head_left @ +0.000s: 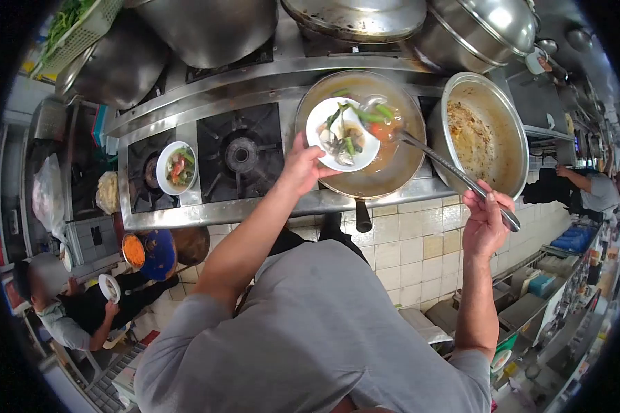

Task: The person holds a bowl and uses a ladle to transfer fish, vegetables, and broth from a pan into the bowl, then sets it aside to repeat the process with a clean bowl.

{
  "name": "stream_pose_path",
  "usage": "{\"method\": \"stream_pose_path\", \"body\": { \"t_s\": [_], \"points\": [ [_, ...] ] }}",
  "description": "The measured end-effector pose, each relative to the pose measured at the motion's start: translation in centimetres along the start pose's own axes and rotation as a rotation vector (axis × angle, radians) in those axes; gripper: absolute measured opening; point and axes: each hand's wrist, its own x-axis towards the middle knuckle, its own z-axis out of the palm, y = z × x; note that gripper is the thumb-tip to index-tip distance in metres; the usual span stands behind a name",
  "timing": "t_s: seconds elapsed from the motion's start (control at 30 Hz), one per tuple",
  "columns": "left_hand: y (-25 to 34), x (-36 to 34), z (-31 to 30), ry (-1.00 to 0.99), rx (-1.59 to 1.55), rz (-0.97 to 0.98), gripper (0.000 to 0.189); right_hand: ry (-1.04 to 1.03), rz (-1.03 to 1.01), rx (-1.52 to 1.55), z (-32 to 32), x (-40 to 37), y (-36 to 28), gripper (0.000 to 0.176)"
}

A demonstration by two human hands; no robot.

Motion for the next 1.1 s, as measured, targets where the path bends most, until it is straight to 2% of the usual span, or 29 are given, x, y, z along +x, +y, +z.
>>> {"method": "stream_pose_path", "body": {
  "t_s": [0.13, 0.3, 0.43, 0.57, 0.63, 0.73, 0.8, 0.87, 0.9, 1.1],
  "points": [
    [-0.7, 1.1, 1.9, 0.002, -0.025, -0.033, 0.069, -0.165, -0.056, -0.059, 1.6, -1.3, 0.5, 0.009],
    [0.4, -0.1, 2.0, -0.041, -0.025, -0.011, 0.072, -0.587, -0.591, -0.527, 2.7, -2.7, -1.3, 0.01],
    [1.6, -1.9, 0.3, -0.011, -0.061, 0.044, 0.074, -0.394, -0.528, -0.435, 2.2, -1.9, 1.9, 0.007],
    [3.7, -4.5, -3.5, -0.001, -0.031, 0.142, 0.077, -0.213, -0.365, -0.369, 0.6, 1.8, 11.2, 0.005],
    [5.2, -6.4, -4.5, 0.092, 0.006, 0.182, 0.079, -0.164, -0.313, -0.351, -0.5, 3.5, 15.8, 0.005],
    [7.1, -9.0, -6.7, 0.135, 0.021, 0.258, 0.076, -0.19, -0.308, -0.308, -0.7, 4.6, 19.5, 0.005],
    [8.1, -10.7, -7.6, 0.167, -0.011, 0.271, 0.077, -0.171, -0.123, -0.134, 0.1, 4.0, 20.9, 0.005],
    [8.8, -12.2, -8.6, 0.175, 0.009, 0.303, 0.077, -0.195, -0.006, -0.063, 1.0, 3.8, 21.3, 0.006],
    [8.9, -12.8, -8.5, 0.2, 0.021, 0.324, 0.077, -0.221, -0.036, -0.072, 1.2, 4.1, 21.5, 0.006],
    [8.9, -14.9, -9.4, 0.251, -0.013, 0.361, 0.076, -0.359, 0.1, 0.005, -0.2, 4.2, 19.7, 0.007]
  ]
}}
